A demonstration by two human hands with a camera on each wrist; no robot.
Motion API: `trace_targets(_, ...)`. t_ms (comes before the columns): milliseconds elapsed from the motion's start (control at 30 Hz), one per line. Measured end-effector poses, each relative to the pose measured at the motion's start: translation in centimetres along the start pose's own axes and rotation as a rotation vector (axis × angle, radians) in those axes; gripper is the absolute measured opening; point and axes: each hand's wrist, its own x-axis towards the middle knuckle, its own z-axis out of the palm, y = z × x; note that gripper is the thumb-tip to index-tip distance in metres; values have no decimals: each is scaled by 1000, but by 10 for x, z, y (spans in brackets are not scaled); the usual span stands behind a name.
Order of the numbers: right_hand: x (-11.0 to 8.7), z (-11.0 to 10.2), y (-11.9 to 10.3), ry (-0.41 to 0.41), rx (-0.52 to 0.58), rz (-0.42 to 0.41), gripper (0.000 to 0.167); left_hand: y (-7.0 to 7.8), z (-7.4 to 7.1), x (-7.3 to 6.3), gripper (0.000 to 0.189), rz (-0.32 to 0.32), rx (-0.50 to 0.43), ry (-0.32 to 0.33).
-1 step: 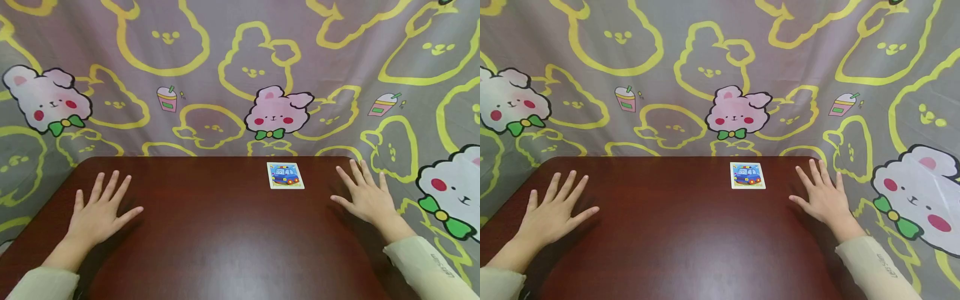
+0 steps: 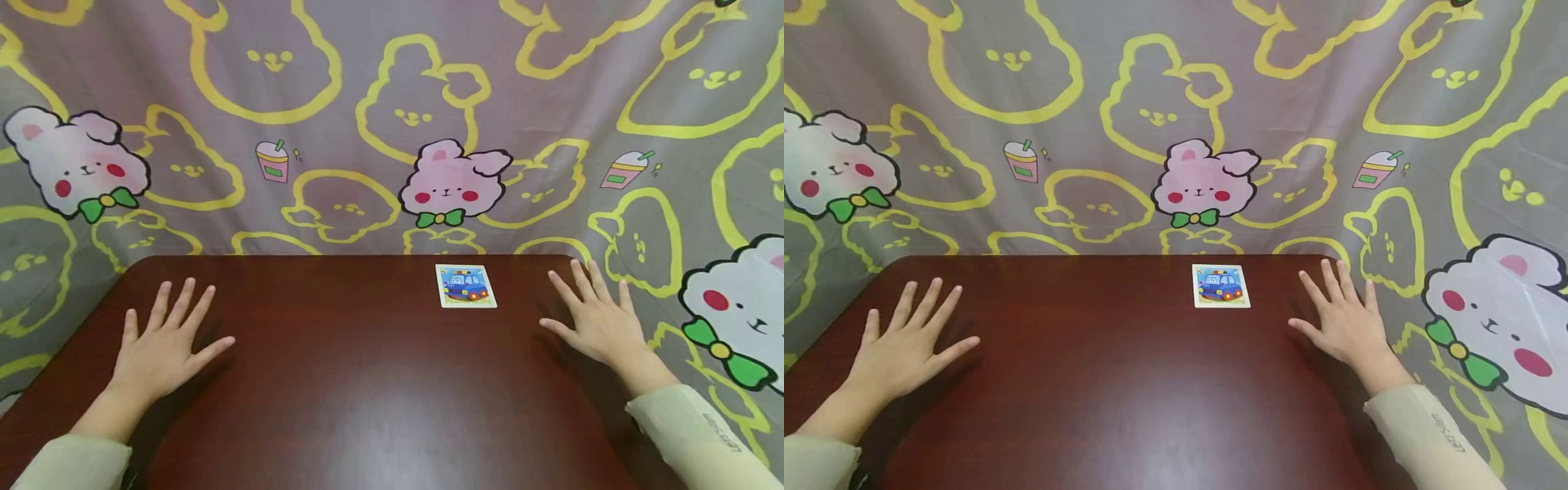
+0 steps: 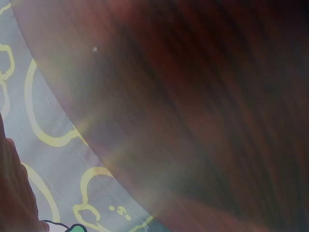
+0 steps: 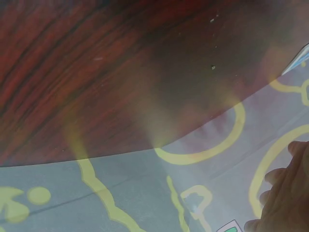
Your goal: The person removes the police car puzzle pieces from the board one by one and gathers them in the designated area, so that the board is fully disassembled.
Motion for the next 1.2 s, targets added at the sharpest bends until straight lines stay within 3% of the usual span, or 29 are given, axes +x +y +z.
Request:
trace_targets(533, 11, 10, -13, -44, 56, -52, 89, 14, 5, -1, 93, 50, -10, -1)
trace_targets(833, 36, 16, -26, -124, 121, -93, 87, 43, 10, 21, 93, 114, -14, 0)
trace_targets(1200, 65, 13, -46, -209, 180, -169, 87, 98, 10, 60, 87, 241, -46, -18)
